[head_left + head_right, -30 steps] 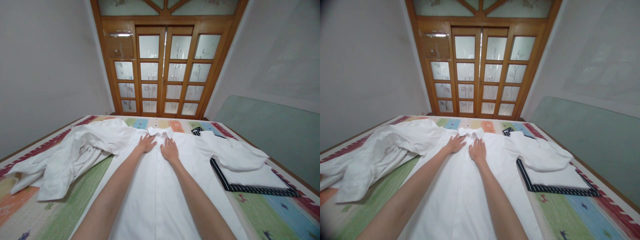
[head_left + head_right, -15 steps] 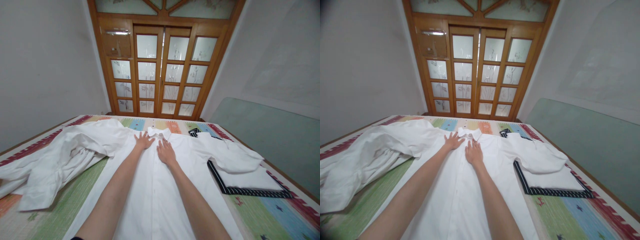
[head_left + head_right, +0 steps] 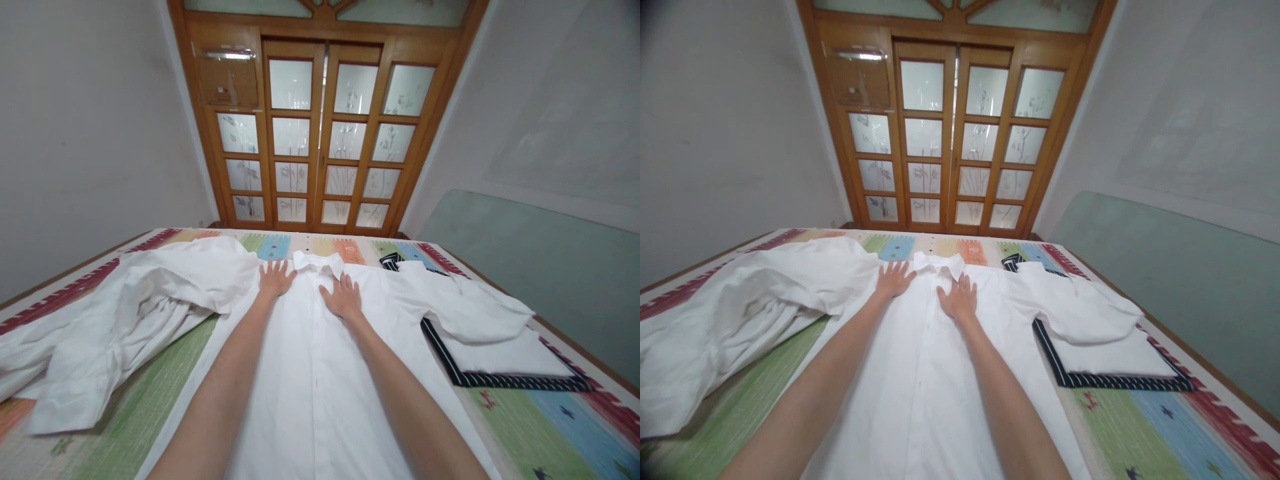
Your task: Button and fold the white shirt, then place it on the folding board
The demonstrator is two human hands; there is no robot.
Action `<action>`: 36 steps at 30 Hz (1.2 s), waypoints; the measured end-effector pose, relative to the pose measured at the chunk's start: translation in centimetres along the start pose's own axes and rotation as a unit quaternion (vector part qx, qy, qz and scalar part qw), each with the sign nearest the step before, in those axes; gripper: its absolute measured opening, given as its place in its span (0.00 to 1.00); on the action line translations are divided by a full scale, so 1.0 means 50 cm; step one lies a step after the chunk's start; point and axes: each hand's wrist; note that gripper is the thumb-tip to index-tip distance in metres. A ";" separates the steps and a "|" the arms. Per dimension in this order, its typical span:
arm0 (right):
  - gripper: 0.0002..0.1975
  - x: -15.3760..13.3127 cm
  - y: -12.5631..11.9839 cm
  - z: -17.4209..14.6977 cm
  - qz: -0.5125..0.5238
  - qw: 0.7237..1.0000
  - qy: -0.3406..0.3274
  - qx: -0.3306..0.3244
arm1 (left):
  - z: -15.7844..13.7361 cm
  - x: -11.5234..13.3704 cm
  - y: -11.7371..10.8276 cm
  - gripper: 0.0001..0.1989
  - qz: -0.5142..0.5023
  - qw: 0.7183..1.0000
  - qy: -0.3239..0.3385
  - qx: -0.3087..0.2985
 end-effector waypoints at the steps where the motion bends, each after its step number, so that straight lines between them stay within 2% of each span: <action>1: 0.38 0.004 -0.005 0.005 -0.003 1.000 -0.004 -0.005 | -0.001 0.000 0.001 0.37 -0.001 1.000 0.004 0.003; 8: 0.33 0.019 -0.025 0.046 -0.023 0.999 -0.012 -0.024 | 0.001 0.000 0.010 0.33 -0.044 0.997 0.047 0.046; 14: 0.33 0.020 -0.017 0.051 -0.021 1.000 -0.017 0.004 | 0.008 0.002 0.014 0.33 -0.087 0.982 0.091 0.138; 16: 0.33 0.021 -0.014 0.049 -0.020 1.000 -0.018 0.016 | 0.017 0.001 0.013 0.32 -0.141 0.975 0.091 0.148; 17: 0.33 0.021 -0.012 0.048 -0.021 0.999 -0.018 0.020 | 0.025 0.001 0.012 0.30 -0.203 0.964 0.081 0.149; 19: 0.33 0.020 -0.011 0.048 -0.023 0.999 -0.018 0.024 | 0.044 0.002 0.007 0.25 -0.356 0.922 0.044 0.144; 22: 0.32 0.019 -0.010 0.050 -0.028 0.999 -0.015 0.025 | 0.079 0.010 -0.002 0.22 -0.542 0.830 -0.041 0.125; 25: 0.32 0.019 -0.009 0.052 -0.026 0.999 -0.016 0.031 | 0.107 0.027 -0.004 0.22 -0.628 0.763 -0.096 0.121; 26: 0.32 0.019 -0.009 0.052 -0.023 0.999 -0.017 0.033 | 0.115 0.034 -0.002 0.22 -0.639 0.752 -0.105 0.124; 30: 0.32 0.022 -0.008 0.054 -0.010 0.999 -0.019 0.036 | 0.132 0.051 0.016 0.22 -0.623 0.761 -0.111 0.144; 33: 0.33 0.023 -0.008 0.055 -0.007 0.999 -0.019 0.035 | 0.130 0.045 0.023 0.19 -0.604 0.774 -0.116 0.151; 34: 0.33 0.023 -0.008 0.056 -0.006 0.999 -0.018 0.035 | 0.127 0.039 0.021 0.19 -0.593 0.781 -0.118 0.154; 36: 0.33 0.023 -0.008 0.056 -0.005 0.999 -0.016 0.035 | 0.117 0.028 0.015 0.17 -0.548 0.813 -0.114 0.161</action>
Point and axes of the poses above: each hand's wrist, its own z-axis towards the middle knuckle, its own y-axis out of the palm, x = y × z, and after that the axes turned 7 degrees about z, right-handed
